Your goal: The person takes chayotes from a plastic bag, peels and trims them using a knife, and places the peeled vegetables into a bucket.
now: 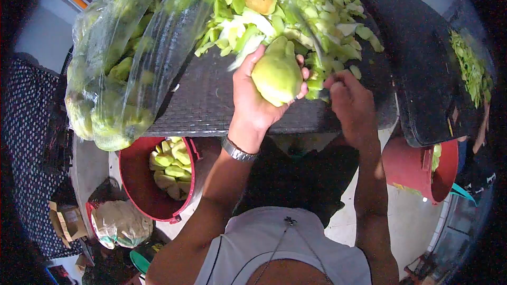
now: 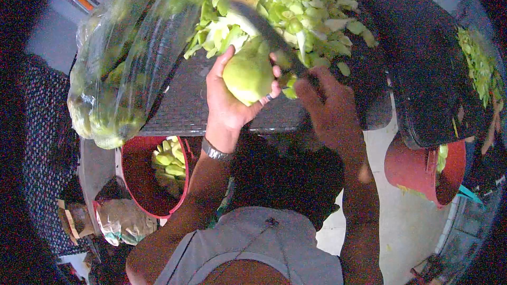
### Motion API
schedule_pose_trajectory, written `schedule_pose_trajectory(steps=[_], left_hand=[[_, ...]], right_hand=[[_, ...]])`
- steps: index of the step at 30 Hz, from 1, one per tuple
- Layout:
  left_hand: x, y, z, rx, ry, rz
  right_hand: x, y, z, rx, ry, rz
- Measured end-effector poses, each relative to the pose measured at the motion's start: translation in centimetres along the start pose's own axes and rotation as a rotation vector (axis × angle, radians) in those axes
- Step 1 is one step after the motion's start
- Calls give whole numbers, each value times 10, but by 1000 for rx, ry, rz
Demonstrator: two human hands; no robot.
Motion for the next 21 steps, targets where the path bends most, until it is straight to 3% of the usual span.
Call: schedule_pose_trajectory(steps=[2, 3, 4, 6, 9, 18, 21], left_hand=[[1, 7, -4, 87, -176, 202], [-2, 1, -5, 143, -73, 254], [-7, 1, -4, 234, -104, 215], [-4, -11, -6, 182, -115, 338], [-5, -7, -12, 243, -172, 357], [-2, -2, -20, 179, -199, 388], [-2, 6, -20, 93, -88, 293]], right_hand=[[-11, 0, -14, -142, 103, -48], [-15, 0, -21, -215, 171, -97], [-17, -2, -24, -270, 215, -119], [-20, -3, -28, -385, 302, -152], [-16, -2, -30, -380, 415, -111], [-17, -6, -27, -422, 459, -88], [-15, -7, -27, -428, 473, -80]])
Point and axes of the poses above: each hand's wrist, its own x-axis towards the middle knuckle, its own y-axis out of the back of the hand, z = x × y, the point moved 2 cm from there along x, towards the middle knuckle, and after that the axes turned 6 degrees about z, right-handed, at the moved point
